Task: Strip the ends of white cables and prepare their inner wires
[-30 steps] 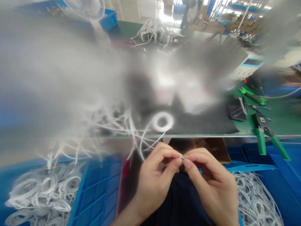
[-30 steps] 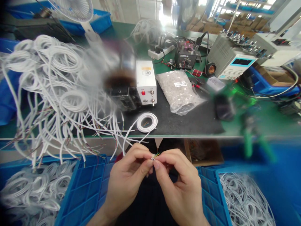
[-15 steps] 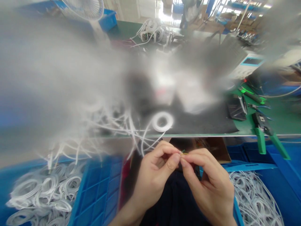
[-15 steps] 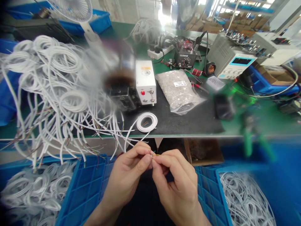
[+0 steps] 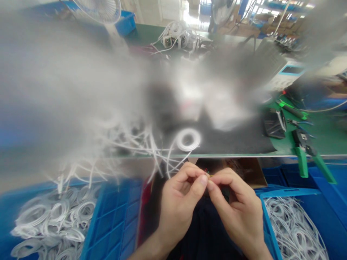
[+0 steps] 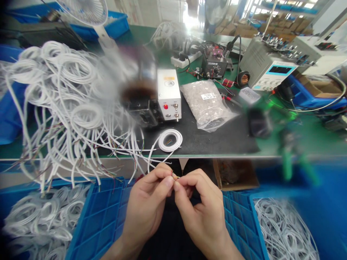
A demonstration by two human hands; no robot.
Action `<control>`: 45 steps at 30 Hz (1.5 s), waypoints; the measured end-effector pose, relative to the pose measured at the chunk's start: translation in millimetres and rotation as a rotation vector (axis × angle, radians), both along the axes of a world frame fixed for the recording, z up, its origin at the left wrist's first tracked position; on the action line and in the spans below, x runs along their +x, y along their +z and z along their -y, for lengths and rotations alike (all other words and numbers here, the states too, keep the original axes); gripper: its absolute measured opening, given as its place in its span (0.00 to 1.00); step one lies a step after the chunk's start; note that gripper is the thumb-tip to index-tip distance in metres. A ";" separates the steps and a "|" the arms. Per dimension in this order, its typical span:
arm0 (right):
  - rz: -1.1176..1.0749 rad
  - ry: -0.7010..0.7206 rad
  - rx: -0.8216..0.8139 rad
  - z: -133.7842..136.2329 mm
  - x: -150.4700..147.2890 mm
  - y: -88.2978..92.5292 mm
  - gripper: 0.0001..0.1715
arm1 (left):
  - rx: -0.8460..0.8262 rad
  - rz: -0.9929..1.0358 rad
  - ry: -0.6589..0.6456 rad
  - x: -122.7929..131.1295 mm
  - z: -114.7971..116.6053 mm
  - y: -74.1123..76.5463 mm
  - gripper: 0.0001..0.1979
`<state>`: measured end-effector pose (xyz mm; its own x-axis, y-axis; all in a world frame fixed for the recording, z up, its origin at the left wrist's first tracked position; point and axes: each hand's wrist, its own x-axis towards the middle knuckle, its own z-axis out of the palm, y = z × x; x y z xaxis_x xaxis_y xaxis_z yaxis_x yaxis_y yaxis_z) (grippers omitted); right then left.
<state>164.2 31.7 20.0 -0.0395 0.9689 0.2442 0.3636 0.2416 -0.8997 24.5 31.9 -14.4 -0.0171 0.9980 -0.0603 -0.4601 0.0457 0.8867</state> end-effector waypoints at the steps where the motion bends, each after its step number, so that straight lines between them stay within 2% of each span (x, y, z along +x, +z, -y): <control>1: -0.003 0.000 -0.012 -0.2 0.5 -0.1 0.08 | -0.001 -0.018 0.013 0.6 -0.2 0.4 0.05; 11: -0.106 0.025 -0.101 -7.9 -5.6 -2.7 0.07 | -0.013 -0.043 0.048 -0.3 -3.8 2.7 0.06; 14: -0.058 0.022 -0.088 -10.9 -1.1 -1.6 0.07 | 0.053 -0.187 0.048 -6.7 -5.9 5.9 0.06; 18: 0.001 0.014 -0.065 -14.0 7.5 0.1 0.08 | 0.151 -0.420 -0.026 -16.9 -8.1 12.4 0.06; 22: 0.008 0.010 -0.078 -17.5 12.2 2.9 0.08 | 0.167 -0.493 -0.081 -21.7 -9.1 15.9 0.06; 29: -0.050 0.065 -0.205 -16.8 18.8 2.0 0.06 | 0.163 -0.490 -0.083 -22.6 -11.9 11.7 0.06; 35: -0.074 0.044 -0.215 -15.4 20.9 -1.7 0.09 | 0.177 -0.484 -0.077 -19.6 -12.3 11.8 0.07; 40: -0.136 0.101 -0.272 -17.3 18.5 -4.0 0.09 | 0.198 -0.499 -0.019 -16.4 -12.1 12.1 0.07; 45: -0.085 0.089 -0.209 -17.6 19.5 -5.3 0.07 | 0.213 -0.498 -0.025 -16.4 -14.2 9.6 0.07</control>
<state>183.7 49.3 14.6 -0.1150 0.9923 0.0452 0.2700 0.0750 -0.9599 8.0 46.1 -4.8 0.0318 0.9877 0.1529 0.0174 -0.1535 0.9880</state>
